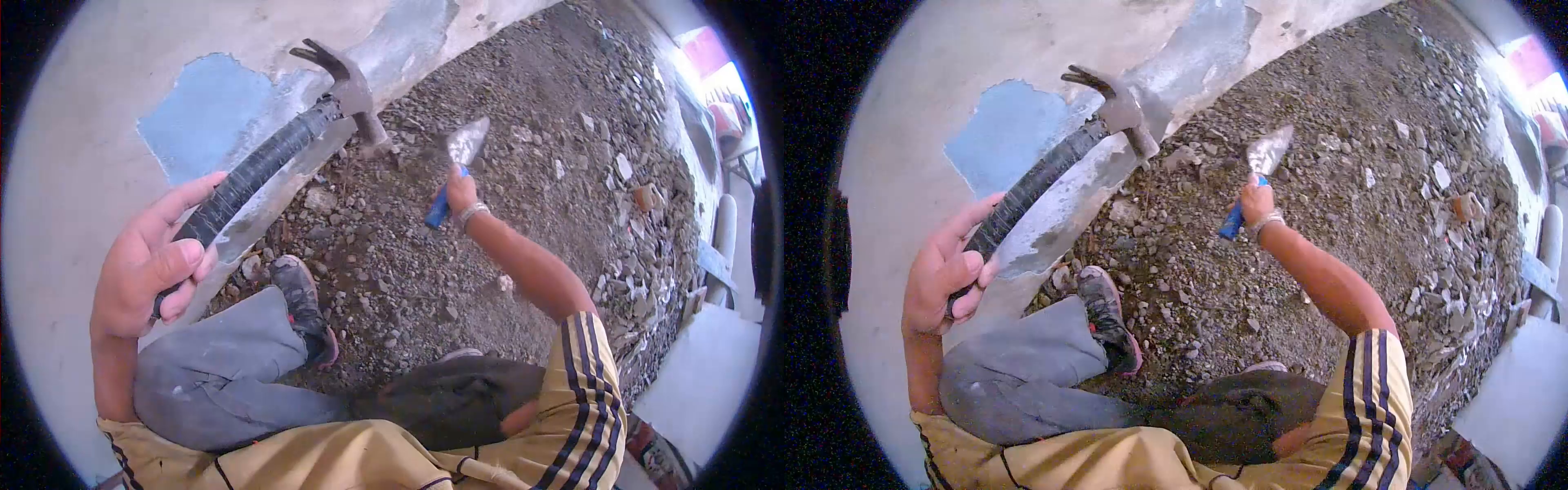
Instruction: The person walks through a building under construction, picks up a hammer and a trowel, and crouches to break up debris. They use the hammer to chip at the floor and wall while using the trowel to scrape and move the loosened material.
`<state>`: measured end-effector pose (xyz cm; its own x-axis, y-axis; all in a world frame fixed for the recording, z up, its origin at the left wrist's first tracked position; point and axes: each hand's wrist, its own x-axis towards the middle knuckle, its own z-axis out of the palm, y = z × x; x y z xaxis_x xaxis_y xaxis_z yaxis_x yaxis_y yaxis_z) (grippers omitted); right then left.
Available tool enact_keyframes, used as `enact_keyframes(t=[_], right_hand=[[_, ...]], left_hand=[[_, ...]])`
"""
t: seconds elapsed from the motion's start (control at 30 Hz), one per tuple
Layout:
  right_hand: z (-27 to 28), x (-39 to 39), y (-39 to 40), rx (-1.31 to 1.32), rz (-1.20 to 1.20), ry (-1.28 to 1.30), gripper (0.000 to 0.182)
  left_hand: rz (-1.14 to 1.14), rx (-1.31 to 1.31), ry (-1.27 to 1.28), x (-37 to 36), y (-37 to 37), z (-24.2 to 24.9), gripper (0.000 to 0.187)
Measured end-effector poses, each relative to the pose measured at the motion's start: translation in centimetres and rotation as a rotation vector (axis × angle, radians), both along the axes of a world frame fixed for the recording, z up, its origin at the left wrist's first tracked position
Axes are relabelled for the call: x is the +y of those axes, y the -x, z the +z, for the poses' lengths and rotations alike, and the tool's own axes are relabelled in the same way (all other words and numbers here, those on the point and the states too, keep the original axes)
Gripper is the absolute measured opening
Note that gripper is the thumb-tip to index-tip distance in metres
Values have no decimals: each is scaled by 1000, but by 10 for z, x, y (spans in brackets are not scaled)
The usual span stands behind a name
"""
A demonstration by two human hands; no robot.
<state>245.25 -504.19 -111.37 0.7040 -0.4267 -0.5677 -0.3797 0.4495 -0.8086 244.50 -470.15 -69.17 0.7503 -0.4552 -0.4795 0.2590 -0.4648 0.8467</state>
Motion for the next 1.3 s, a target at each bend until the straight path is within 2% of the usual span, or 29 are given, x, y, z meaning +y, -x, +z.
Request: enact_keyframes(t=[0.03,0.07,0.13,0.17,0.23,0.3,0.33,0.4,0.43,0.5,0.57,0.63,0.67,0.7,0.77,0.87,0.93,1.0,1.07,1.1,1.17,1.2,1.23,1.3], right_hand=[[-22,0,-7,1,-36,-45,38],[-33,4,-14,46,148,-35,30],[-51,18,-18,-10,675,677,30],[14,38,-17,92,520,273,32],[-39,32,-27,-98,850,897,43],[9,53,-6,43,761,1003,45],[19,46,1,44,928,1002,46],[36,13,9,97,993,1200,45],[38,-5,12,128,1036,1296,45],[33,-50,-7,217,884,1331,40],[28,-87,-32,287,748,1430,44],[24,-101,-48,323,821,1373,40],[20,-112,-56,347,853,1345,38],[-69,-121,-72,185,672,1368,29],[-100,-75,-42,-119,1024,1744,28],[-28,3,13,21,1080,921,27],[-1,8,33,45,960,710,27],[9,-11,53,25,694,684,24],[20,-48,78,-17,559,1005,27],[24,-63,87,75,321,785,28],[32,-93,106,89,-334,347,32],[22,-115,117,43,-453,226,42],[0,-128,123,1,-589,138,42],[-17,-127,133,29,-621,-35,43]], left_hand=[[12,-17,-13,1,0,0,68],[21,-28,-29,1,0,-1,68],[28,-37,-42,0,0,-3,68],[22,-42,-39,-2,-2,-4,68],[19,-38,-36,-4,-4,-3,68],[4,-11,-53,-5,-6,-4,67],[0,-5,-58,-6,-6,-5,67],[-15,15,-71,-3,-5,-7,67],[-29,22,-64,-1,-7,-8,67],[-29,39,-36,4,-6,-12,68],[-11,32,-64,2,-4,-13,68],[1,23,-85,1,-3,-11,68],[3,25,-87,-1,-3,-10,67],[-3,26,-85,-4,-4,-9,67],[-4,10,-74,-9,-5,-9,65],[-7,8,-65,-15,-8,-14,65],[2,-17,-77,-20,-8,-19,66],[-32,-13,-81,-20,-9,-25,67],[-54,-5,-93,-15,-11,-26,68],[-63,3,-97,-12,-13,-29,68],[-65,22,-115,-11,-15,-31,68],[-56,30,-123,-10,-16,-32,68],[-42,39,-129,-9,-16,-33,68],[-25,26,-159,-12,-17,-34,67]])
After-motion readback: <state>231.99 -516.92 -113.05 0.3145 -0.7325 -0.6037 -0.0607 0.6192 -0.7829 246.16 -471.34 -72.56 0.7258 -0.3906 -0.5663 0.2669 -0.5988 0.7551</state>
